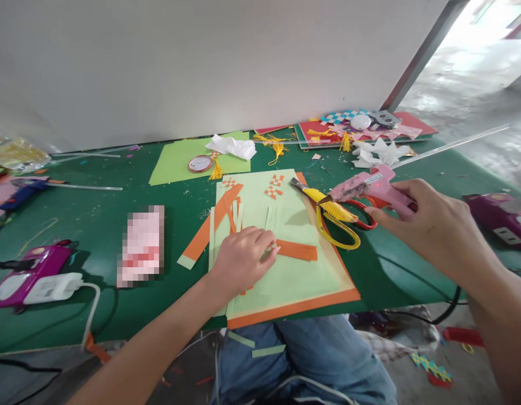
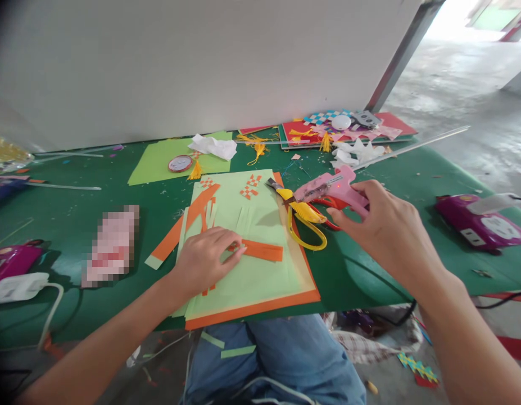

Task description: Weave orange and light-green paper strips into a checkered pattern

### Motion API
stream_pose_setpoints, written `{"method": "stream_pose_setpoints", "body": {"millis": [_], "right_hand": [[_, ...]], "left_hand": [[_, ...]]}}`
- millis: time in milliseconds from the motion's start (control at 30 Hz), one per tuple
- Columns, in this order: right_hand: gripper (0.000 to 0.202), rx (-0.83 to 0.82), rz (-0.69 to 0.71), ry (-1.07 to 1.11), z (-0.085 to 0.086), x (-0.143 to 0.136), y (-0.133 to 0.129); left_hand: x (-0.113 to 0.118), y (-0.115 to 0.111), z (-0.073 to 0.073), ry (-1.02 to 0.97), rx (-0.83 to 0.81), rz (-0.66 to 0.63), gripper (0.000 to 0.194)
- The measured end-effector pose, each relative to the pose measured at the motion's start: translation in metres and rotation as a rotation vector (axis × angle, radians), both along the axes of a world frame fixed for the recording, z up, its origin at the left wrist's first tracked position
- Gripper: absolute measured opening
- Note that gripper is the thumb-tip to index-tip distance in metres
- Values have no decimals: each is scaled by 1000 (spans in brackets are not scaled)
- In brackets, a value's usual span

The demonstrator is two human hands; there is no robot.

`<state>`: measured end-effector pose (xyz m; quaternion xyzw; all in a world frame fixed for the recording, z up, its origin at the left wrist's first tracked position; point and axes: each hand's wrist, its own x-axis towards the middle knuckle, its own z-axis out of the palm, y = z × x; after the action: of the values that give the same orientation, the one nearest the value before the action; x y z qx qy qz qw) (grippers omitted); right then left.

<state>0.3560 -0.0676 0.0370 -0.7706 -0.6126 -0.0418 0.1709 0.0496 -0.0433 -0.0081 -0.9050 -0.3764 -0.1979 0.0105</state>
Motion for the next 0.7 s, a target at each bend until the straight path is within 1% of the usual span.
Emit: {"method": "stream_pose_setpoints", "body": {"millis": [67,133,233,333,400,433,467,500,567,633,700], "right_hand": [[41,-10,-6,10,0,0,1],[41,-6,-17,25,0,1,3],[40,5,-27,64,-1,4,8],[40,-17,-35,123,-2,10,20],[38,-45,-40,119,-5,15,31],[37,-86,-20,114,-8,18,37],[38,-98,-29,96,-11,21,43],[40,-145,-1,87,-14,23,48],[44,-198,8,50,-22,28,57],[46,-202,34,5,-28,30,62],[48,-180,55,-40,-31,29,61]], "left_hand": [[0,0,1,-11,-21,8,9],[-1,0,0,14,-1,-3,9],[0,0,0,48,31,-18,17],[0,0,0,7,2,-17,22],[-1,0,0,-25,-2,-32,23],[-3,1,0,-33,4,-43,23],[-4,2,0,-35,13,-59,23],[-6,3,0,-32,21,-77,23],[-11,5,0,-8,24,-126,22],[-15,7,0,27,17,-183,19],[-18,9,1,53,20,-229,17]]}}
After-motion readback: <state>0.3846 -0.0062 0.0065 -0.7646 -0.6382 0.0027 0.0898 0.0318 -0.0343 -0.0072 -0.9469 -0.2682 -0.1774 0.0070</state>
